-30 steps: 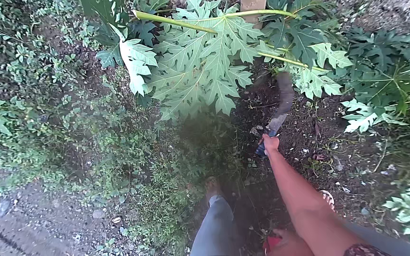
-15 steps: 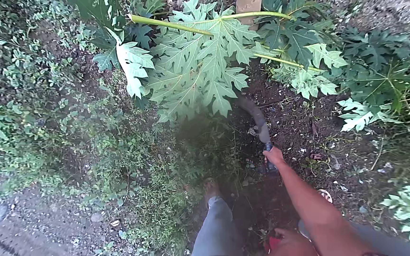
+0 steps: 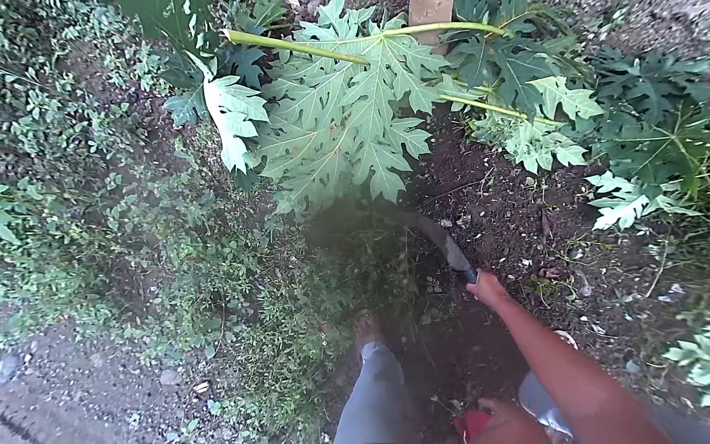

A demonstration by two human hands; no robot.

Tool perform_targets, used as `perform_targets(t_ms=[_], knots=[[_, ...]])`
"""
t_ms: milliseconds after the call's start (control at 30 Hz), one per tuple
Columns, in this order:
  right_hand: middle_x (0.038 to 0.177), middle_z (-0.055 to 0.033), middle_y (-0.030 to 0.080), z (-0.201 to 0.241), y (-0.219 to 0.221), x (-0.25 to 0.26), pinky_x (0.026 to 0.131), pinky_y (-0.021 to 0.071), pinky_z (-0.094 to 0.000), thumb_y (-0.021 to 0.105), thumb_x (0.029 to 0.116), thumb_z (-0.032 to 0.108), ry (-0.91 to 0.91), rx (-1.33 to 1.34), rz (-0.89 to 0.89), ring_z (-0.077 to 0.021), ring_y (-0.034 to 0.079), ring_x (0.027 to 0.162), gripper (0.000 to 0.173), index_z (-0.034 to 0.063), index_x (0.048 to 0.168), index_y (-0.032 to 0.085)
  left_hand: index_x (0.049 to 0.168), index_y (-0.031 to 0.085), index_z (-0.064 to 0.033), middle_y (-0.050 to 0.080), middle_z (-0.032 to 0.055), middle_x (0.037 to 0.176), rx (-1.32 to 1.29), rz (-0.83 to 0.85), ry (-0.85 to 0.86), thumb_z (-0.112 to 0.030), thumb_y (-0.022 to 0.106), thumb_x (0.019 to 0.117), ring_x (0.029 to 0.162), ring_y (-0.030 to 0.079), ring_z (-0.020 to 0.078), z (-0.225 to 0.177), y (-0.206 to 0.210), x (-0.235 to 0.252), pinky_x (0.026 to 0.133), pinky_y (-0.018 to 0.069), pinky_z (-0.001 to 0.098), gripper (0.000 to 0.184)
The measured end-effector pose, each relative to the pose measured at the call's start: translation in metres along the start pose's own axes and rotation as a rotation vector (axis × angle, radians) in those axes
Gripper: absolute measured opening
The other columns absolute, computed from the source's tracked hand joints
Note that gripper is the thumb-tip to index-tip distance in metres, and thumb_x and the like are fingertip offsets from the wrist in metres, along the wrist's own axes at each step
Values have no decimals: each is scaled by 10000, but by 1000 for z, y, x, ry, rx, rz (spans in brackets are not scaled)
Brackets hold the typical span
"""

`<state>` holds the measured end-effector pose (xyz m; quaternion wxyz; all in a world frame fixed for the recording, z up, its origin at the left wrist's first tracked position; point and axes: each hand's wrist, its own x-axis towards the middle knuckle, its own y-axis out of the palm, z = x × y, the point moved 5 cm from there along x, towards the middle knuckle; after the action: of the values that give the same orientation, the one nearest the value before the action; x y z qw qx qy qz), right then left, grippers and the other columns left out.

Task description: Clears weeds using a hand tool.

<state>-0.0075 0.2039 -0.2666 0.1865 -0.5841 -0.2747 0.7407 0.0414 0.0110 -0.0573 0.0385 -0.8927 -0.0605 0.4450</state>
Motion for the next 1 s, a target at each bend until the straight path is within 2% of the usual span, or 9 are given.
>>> perform_targets(t_ms=[133,200,333,433,600,667,733,867,1000], knots=[[956,-162,692,30,-12,8,781,584,-428,638,1015,230,126,615,-277,-244,702,782,415,-57,1302,550,1283,622,106,589,310,1368,-72,-17,-46,-151,626,1000,1321,520,496,-3,-2,-11,1014,399,718,383],[925,-148,685,43,-8,17,772,568,-422,646,1016,218,178,807,-350,-227,685,769,355,-56,1232,584,1339,590,99,565,325,1394,-80,-38,-25,-134,618,1000,1321,512,514,-3,-1,-8,989,401,738,412],[1201,-241,675,21,-7,19,937,553,-494,670,995,241,216,379,-136,-331,701,1052,495,-64,1360,535,1295,604,112,581,328,1357,-56,-39,-22,-140,588,1019,1305,528,501,-4,-2,-7,994,409,723,373],[1216,-250,668,-1,-41,16,949,542,-510,664,1004,276,201,224,-122,-344,697,1063,541,-60,1398,507,1248,633,107,593,298,1359,-10,8,-37,-176,564,1036,1313,536,466,-6,-4,-11,1021,409,697,360],[873,-114,643,14,-53,18,693,575,-368,617,1033,188,175,877,-329,-184,654,684,286,-40,1198,567,1230,640,117,613,303,1330,30,-12,-29,-113,543,1026,1291,551,482,-10,-3,-3,993,423,703,322],[827,-98,629,35,-35,19,664,573,-364,626,1028,178,184,1055,-340,-177,636,655,241,-29,1141,573,1292,618,109,594,322,1354,14,-30,3,-131,550,1032,1292,543,508,-10,-2,2,983,412,734,360],[906,-155,675,37,-11,20,739,563,-416,652,1002,190,180,806,-210,-230,660,742,302,-62,1162,612,1351,583,98,562,327,1397,-5,-22,5,-130,548,1034,1319,517,514,-13,-3,-1,987,400,744,392],[1182,-239,668,12,5,10,884,572,-500,687,973,217,70,136,20,-329,715,970,526,-38,1397,508,1284,607,125,567,323,1386,-77,-17,-62,-119,559,1031,1336,512,487,-10,-9,-20,1016,405,711,355],[1231,-250,667,9,-9,0,948,544,-546,678,975,245,31,63,-19,-367,700,1068,550,-23,1424,507,1244,634,115,579,312,1373,-45,-6,-57,-155,581,1026,1329,518,482,-8,-8,-15,999,414,717,351]])
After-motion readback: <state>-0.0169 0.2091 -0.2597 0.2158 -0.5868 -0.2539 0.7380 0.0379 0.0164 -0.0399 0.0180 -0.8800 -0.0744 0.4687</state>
